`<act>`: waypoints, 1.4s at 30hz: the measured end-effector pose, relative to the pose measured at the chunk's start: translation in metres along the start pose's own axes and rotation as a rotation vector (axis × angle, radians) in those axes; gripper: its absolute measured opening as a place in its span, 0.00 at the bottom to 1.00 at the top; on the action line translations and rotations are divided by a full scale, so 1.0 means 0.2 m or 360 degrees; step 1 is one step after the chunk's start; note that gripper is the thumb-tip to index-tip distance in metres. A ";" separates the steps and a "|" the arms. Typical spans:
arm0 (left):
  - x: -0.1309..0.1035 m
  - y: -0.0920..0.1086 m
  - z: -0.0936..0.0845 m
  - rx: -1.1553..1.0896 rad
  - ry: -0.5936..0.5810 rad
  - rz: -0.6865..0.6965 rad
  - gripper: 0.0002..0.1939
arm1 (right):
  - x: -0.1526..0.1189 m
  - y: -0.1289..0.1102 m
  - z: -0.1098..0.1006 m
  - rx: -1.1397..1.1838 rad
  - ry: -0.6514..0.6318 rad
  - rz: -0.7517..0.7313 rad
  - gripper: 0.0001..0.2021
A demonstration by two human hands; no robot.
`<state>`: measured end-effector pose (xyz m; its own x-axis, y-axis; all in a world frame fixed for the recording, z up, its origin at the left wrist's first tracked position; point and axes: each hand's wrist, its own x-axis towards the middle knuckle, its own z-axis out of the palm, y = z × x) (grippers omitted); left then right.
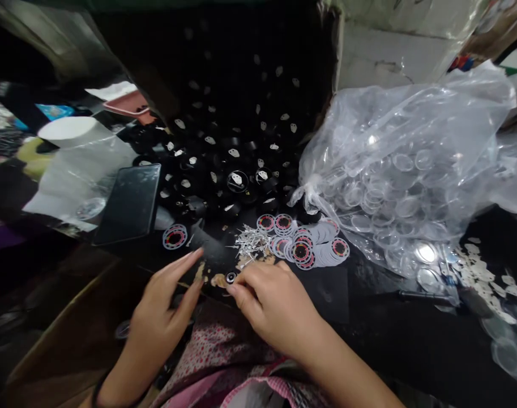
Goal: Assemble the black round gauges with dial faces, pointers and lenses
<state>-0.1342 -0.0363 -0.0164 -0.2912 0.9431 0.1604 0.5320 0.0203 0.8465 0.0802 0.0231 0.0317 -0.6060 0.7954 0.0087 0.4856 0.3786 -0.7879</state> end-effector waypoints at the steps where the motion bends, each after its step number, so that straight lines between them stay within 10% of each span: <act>1: 0.11 0.03 0.06 0.0043 -0.0070 0.0108 0.22 | 0.00 -0.01 0.00 -0.0018 -0.0010 0.0002 0.09; 5: 0.46 0.07 0.24 0.0051 -0.0148 0.0291 0.26 | -0.06 0.02 -0.03 -0.0066 0.0131 0.0138 0.10; 9: 0.55 0.02 0.27 -0.0038 -0.0147 0.0193 0.22 | -0.11 0.07 -0.03 -0.0029 0.0131 0.0222 0.10; 14: 0.39 0.06 0.20 -0.0365 -0.0264 -0.0089 0.22 | -0.07 0.09 -0.03 0.0109 0.0222 0.0295 0.08; 22: -0.01 0.25 0.28 -0.1926 -0.0661 -0.1238 0.20 | -0.08 0.08 -0.02 -0.0260 0.0340 0.0054 0.13; 27: -0.03 0.25 0.29 -0.1867 -0.0537 -0.1302 0.22 | -0.15 0.10 -0.05 -0.0410 0.0271 -0.0026 0.16; 33: -0.07 0.24 0.32 -0.1780 -0.0598 -0.1289 0.20 | -0.05 0.24 -0.13 -0.1019 0.0407 0.0653 0.23; 42: -0.06 0.25 0.32 -0.2001 -0.0572 -0.1445 0.19 | -0.05 0.26 -0.12 -0.0823 0.0513 0.0532 0.08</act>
<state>-0.0541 -0.0250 -0.0082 0.1593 0.8002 -0.5781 -0.7258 0.4919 0.4809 0.1266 0.0455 0.0059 -0.1932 0.9792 0.0622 0.8999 0.2021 -0.3865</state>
